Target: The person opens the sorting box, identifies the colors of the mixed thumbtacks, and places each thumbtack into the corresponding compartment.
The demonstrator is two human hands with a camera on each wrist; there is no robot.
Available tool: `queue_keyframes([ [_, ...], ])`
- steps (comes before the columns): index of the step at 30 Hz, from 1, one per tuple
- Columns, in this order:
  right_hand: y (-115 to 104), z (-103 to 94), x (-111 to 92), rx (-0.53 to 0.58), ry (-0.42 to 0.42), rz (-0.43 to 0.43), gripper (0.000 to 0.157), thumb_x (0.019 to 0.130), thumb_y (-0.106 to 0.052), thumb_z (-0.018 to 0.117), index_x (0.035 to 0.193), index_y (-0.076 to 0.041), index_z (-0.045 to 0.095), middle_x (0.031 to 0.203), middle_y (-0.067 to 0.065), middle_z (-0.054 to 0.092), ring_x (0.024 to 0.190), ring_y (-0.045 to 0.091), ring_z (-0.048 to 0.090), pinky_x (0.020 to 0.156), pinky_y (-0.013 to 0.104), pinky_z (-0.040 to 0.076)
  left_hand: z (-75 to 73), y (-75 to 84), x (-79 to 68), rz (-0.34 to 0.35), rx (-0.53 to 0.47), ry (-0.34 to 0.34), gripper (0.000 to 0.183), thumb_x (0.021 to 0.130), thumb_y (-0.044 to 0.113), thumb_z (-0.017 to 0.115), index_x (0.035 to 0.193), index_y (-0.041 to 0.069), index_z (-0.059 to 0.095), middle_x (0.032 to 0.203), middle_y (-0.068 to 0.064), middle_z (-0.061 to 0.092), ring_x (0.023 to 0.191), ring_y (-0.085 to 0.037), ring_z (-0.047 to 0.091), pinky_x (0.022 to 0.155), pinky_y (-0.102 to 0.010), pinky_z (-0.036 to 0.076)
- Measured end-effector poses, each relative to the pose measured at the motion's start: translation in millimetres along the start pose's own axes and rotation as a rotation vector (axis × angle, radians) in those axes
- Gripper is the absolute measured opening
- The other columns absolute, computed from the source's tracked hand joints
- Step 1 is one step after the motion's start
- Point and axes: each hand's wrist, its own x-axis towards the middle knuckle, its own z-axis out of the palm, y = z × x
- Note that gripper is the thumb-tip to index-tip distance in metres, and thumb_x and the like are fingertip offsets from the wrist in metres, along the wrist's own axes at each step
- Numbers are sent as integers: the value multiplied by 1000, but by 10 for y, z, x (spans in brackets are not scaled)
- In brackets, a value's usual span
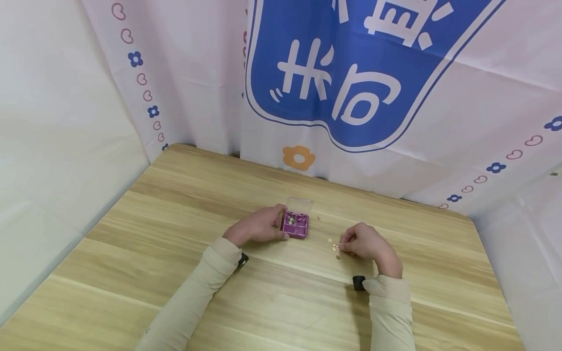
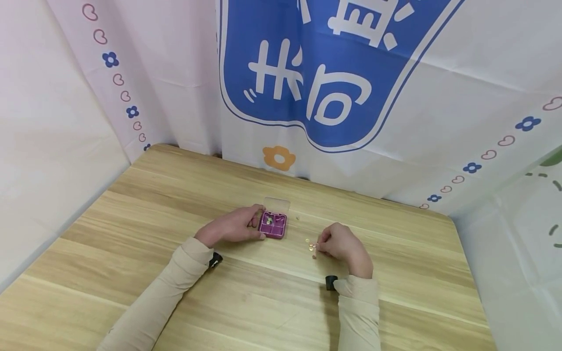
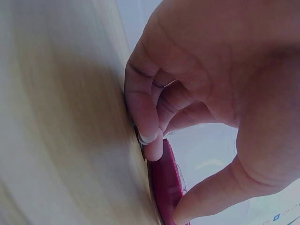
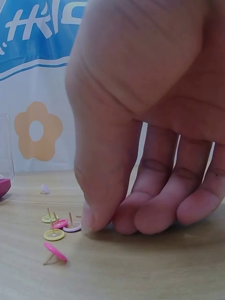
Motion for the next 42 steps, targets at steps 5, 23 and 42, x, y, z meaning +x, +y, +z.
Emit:
queue_keyframes([
  [5, 2, -5, 0, -35, 15, -19, 8, 96, -8, 72, 89, -5, 75, 81, 5, 71, 74, 14, 61, 66, 28, 49, 2, -5, 1, -2, -8, 0, 89, 93, 32, 80, 163, 3, 32, 108, -8, 66, 94, -19, 62, 94, -40, 56],
  [23, -105, 128, 179, -81, 239, -121, 7, 99, -13, 69, 96, -7, 72, 88, 5, 71, 80, 16, 62, 76, 32, 51, 13, -37, 7, 4, 3, 4, 90, 94, 35, 80, 164, 5, 31, 105, -5, 64, 92, -18, 61, 90, -37, 54],
  [42, -513, 521, 450, 20, 341, -185, 7, 99, -13, 70, 101, -7, 73, 91, 6, 72, 79, 16, 62, 73, 30, 54, -4, -39, -11, 20, 3, -1, 89, 93, 33, 80, 162, 5, 33, 105, -6, 66, 92, -18, 62, 89, -38, 56],
])
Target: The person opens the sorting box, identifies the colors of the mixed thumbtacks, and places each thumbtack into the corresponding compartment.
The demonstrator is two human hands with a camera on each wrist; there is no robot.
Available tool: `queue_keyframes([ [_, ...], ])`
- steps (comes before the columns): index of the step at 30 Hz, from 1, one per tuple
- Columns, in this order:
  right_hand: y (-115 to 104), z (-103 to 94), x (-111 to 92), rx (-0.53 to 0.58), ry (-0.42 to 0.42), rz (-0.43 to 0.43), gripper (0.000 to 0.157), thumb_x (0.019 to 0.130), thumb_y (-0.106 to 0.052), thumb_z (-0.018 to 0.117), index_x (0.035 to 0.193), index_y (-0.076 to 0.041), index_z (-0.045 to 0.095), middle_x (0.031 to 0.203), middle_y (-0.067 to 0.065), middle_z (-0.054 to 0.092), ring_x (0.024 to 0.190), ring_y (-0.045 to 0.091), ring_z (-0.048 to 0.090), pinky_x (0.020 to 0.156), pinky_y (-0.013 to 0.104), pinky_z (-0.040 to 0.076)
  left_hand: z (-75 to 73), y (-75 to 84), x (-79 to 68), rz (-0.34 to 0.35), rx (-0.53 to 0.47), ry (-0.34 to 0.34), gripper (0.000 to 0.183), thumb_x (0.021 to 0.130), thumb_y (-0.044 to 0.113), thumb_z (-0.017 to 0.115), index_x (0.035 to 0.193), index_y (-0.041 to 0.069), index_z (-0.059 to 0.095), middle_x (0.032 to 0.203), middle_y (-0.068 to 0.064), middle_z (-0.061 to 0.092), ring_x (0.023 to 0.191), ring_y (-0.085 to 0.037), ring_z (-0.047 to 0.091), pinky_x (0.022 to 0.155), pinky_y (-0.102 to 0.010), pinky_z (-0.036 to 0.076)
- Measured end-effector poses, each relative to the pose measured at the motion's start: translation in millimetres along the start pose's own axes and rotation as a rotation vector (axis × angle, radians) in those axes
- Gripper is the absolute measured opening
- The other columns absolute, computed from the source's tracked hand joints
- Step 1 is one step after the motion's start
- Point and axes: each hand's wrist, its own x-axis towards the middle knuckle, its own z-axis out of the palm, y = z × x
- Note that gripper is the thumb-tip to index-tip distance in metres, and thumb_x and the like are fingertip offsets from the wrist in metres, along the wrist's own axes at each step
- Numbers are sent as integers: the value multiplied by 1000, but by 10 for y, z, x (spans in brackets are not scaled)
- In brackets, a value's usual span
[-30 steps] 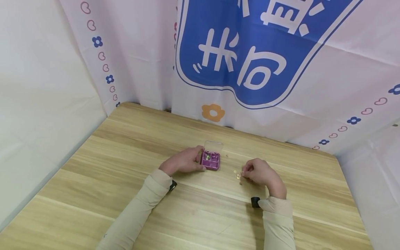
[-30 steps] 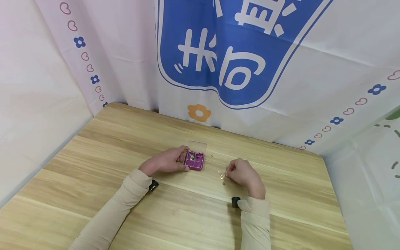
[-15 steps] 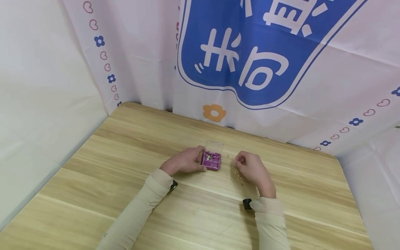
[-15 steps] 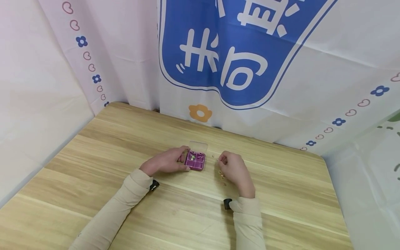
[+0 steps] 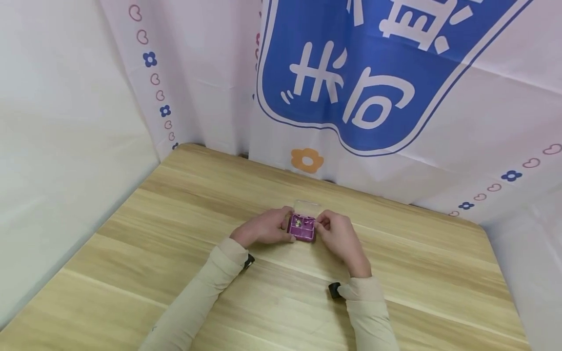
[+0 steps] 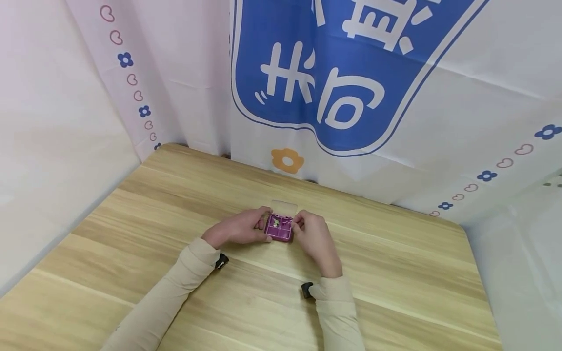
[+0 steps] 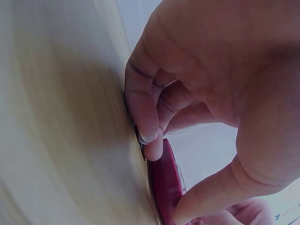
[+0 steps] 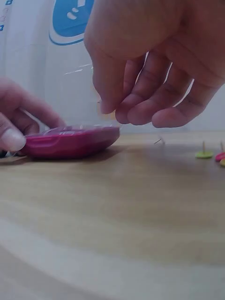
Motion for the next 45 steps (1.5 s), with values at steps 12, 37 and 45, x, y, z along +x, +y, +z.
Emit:
queue_keyframes([
  [12, 1, 68, 16, -25, 33, 9, 7, 96, -8, 71, 101, -5, 75, 89, 7, 72, 78, 17, 63, 73, 31, 54, 0, 69, 33, 16, 4, -14, 87, 94, 33, 79, 163, 6, 32, 108, -7, 66, 93, -18, 63, 89, -37, 56],
  [37, 117, -118, -6, -72, 63, 9, 33, 97, -2, 67, 129, 4, 67, 129, 25, 70, 118, 41, 67, 103, 54, 56, -23, 38, 11, 3, -9, -9, 88, 94, 32, 79, 163, 4, 32, 104, -6, 66, 91, -18, 62, 88, -37, 56],
  [45, 160, -41, 0, -147, -11, -45, 28, 95, 4, 66, 121, 5, 73, 112, 20, 72, 105, 35, 70, 98, 50, 58, -17, 32, -5, -8, -7, -6, 88, 94, 32, 80, 163, 4, 33, 104, -6, 65, 91, -18, 62, 90, -37, 56],
])
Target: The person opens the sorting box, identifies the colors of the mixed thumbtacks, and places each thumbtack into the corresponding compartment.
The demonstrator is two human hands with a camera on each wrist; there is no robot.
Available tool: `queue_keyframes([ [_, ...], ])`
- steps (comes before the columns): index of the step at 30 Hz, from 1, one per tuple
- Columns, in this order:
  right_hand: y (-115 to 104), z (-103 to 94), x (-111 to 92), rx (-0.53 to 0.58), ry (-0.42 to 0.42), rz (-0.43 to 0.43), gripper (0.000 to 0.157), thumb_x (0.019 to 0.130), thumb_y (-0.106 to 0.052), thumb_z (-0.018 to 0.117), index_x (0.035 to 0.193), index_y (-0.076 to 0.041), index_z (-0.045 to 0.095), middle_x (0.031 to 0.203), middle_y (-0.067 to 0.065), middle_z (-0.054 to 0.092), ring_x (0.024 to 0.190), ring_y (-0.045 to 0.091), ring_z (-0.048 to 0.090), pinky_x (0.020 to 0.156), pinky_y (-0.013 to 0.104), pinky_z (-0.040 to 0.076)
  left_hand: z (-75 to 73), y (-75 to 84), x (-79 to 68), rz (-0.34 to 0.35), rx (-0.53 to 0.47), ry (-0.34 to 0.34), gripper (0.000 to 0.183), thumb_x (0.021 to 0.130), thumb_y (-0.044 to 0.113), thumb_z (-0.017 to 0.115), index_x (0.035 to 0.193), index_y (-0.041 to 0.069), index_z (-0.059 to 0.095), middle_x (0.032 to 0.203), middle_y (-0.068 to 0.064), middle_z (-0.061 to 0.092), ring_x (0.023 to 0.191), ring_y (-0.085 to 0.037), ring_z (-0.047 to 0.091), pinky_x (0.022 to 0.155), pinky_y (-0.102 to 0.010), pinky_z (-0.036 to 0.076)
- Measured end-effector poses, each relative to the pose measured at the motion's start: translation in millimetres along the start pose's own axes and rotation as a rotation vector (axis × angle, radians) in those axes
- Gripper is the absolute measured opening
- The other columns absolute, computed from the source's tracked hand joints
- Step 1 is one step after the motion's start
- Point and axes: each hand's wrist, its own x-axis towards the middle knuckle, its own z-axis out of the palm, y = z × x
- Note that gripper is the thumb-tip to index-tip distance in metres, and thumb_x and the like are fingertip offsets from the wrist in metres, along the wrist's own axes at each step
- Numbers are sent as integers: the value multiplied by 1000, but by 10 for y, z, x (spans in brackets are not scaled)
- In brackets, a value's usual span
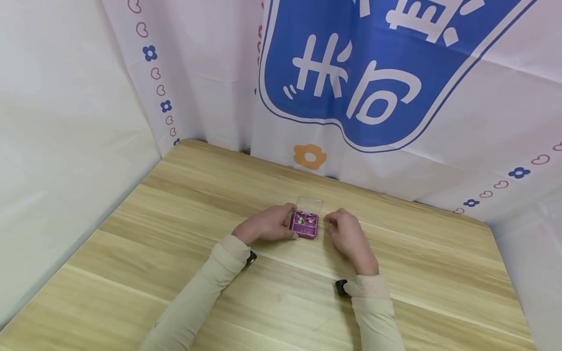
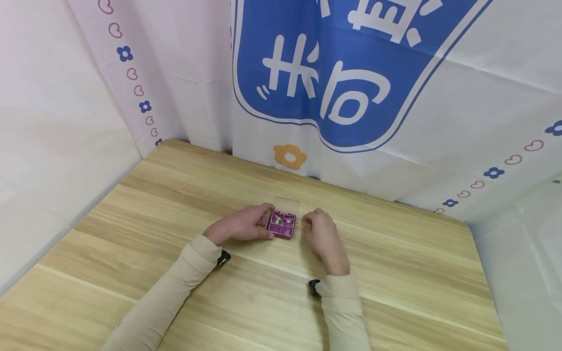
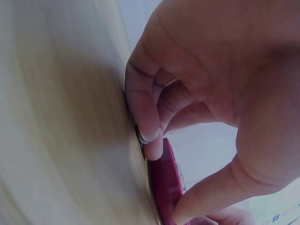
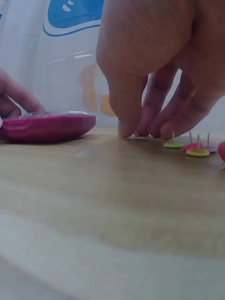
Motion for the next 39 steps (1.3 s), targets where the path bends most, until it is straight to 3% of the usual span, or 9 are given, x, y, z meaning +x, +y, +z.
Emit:
queue_keyframes([
  [4, -33, 12, 11, 7, -20, 24, 16, 94, 2, 68, 108, 2, 77, 101, 16, 75, 93, 28, 70, 89, 46, 60, 1, -2, -5, -2, -4, 2, 88, 93, 31, 80, 162, 5, 33, 105, -6, 65, 92, -19, 62, 89, -37, 55],
  [8, -64, 24, 11, 21, -17, 21, 12, 95, -1, 70, 103, -1, 78, 99, 14, 78, 91, 26, 72, 87, 45, 60, 2, -13, -6, 3, -8, 3, 87, 93, 31, 80, 162, 4, 33, 104, -6, 66, 91, -19, 62, 87, -36, 55],
  [16, -193, 49, 23, 126, 100, -26, 9, 94, -4, 73, 102, -3, 78, 94, 11, 76, 81, 19, 66, 75, 36, 57, 8, -39, 5, 20, -7, 2, 87, 93, 31, 81, 162, 5, 34, 106, -7, 67, 91, -18, 63, 87, -35, 56],
  [24, -290, 78, 3, 154, 120, -4, 11, 96, -6, 73, 106, -3, 78, 98, 10, 75, 83, 19, 66, 76, 33, 57, 2, -39, 5, 32, 3, 3, 86, 93, 31, 81, 161, 4, 35, 103, -6, 67, 89, -18, 63, 82, -33, 55],
  [39, -266, 149, 32, 150, 138, -3, 11, 96, -4, 73, 105, -4, 78, 100, 10, 75, 86, 21, 68, 79, 37, 60, -7, -40, 13, 37, -4, -5, 86, 94, 30, 79, 162, 3, 34, 102, -6, 66, 88, -18, 62, 80, -32, 54],
])
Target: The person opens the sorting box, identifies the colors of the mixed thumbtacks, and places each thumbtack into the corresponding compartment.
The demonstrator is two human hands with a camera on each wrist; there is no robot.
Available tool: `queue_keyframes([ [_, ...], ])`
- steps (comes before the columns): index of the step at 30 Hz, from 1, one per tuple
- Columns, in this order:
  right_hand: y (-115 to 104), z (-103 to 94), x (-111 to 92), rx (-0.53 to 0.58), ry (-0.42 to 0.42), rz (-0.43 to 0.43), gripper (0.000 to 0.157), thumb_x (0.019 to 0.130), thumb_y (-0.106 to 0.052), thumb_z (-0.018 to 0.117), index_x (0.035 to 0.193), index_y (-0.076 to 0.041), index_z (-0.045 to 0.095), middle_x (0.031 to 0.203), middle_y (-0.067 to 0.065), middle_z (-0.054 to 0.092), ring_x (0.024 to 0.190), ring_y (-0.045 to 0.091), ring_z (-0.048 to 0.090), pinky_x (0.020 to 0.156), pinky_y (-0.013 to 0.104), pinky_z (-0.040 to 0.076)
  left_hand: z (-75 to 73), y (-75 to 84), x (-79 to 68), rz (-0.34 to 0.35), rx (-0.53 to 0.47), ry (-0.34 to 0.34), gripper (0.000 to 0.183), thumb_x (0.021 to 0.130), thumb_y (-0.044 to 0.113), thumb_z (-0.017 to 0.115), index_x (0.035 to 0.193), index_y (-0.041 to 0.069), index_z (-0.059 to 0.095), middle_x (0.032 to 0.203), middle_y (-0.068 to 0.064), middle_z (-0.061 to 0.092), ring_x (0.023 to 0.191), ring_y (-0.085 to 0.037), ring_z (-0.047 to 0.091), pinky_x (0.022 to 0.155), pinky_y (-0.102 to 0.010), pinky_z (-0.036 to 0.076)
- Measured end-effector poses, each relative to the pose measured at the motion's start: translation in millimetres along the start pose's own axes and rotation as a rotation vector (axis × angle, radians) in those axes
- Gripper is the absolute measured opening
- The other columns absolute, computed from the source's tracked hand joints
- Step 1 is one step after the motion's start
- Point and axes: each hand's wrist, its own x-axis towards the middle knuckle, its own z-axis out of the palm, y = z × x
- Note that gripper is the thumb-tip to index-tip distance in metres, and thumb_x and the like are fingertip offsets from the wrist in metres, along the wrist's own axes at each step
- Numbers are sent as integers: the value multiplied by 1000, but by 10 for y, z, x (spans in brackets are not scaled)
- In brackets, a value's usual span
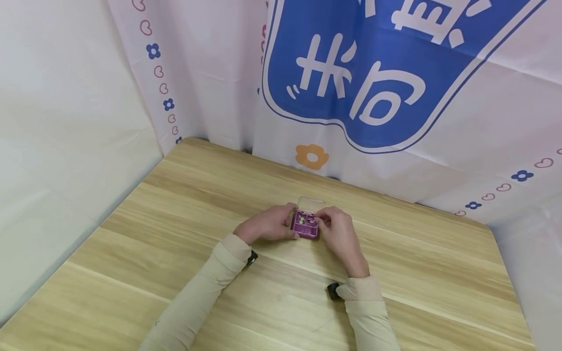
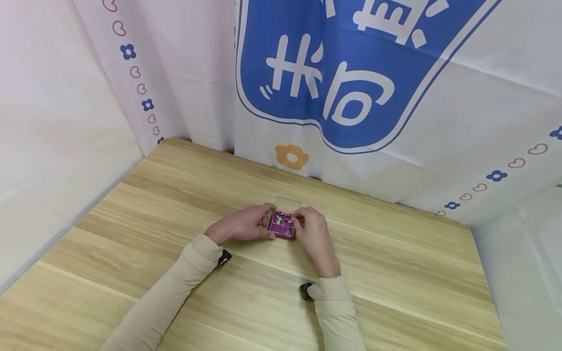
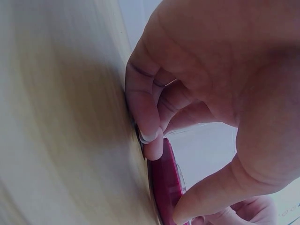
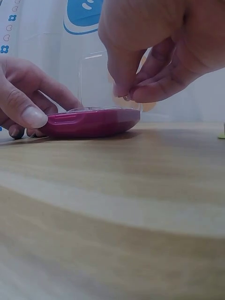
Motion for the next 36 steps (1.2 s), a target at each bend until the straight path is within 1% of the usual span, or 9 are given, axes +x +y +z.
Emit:
queue_keyframes([
  [8, -8, -11, -3, 6, -3, -6, 10, 97, -4, 72, 105, -3, 78, 99, 11, 75, 86, 20, 67, 77, 36, 59, 0, 15, 2, -8, 15, -2, 88, 94, 31, 79, 163, 3, 32, 102, -6, 66, 88, -18, 63, 82, -33, 54],
  [14, -13, -17, -1, 3, -15, 1, 11, 97, -6, 72, 106, -4, 78, 99, 11, 76, 87, 21, 69, 79, 37, 60, -3, 26, 5, -13, 14, -4, 89, 94, 30, 79, 163, 3, 31, 101, -6, 66, 87, -18, 63, 83, -34, 55],
  [26, -13, -50, -10, 1, -23, 12, 12, 97, -6, 71, 107, -4, 78, 100, 11, 77, 88, 21, 70, 81, 38, 62, 6, 26, 20, -7, 12, -6, 86, 94, 29, 79, 162, 4, 33, 102, -6, 66, 89, -18, 63, 84, -34, 55],
  [31, 23, -127, -27, -15, -36, -1, 13, 97, -6, 72, 108, -4, 78, 100, 11, 77, 89, 21, 70, 83, 39, 62, 19, 18, 29, -12, 6, -8, 88, 93, 30, 80, 162, 3, 32, 104, -6, 67, 90, -18, 63, 86, -35, 56],
  [36, 72, -274, -37, -51, -84, -7, 12, 97, -7, 71, 107, -4, 77, 102, 11, 78, 91, 22, 71, 85, 41, 62, 13, 17, 18, -31, 3, 1, 90, 93, 32, 80, 163, 4, 31, 110, -9, 68, 93, -18, 64, 93, -40, 57],
])
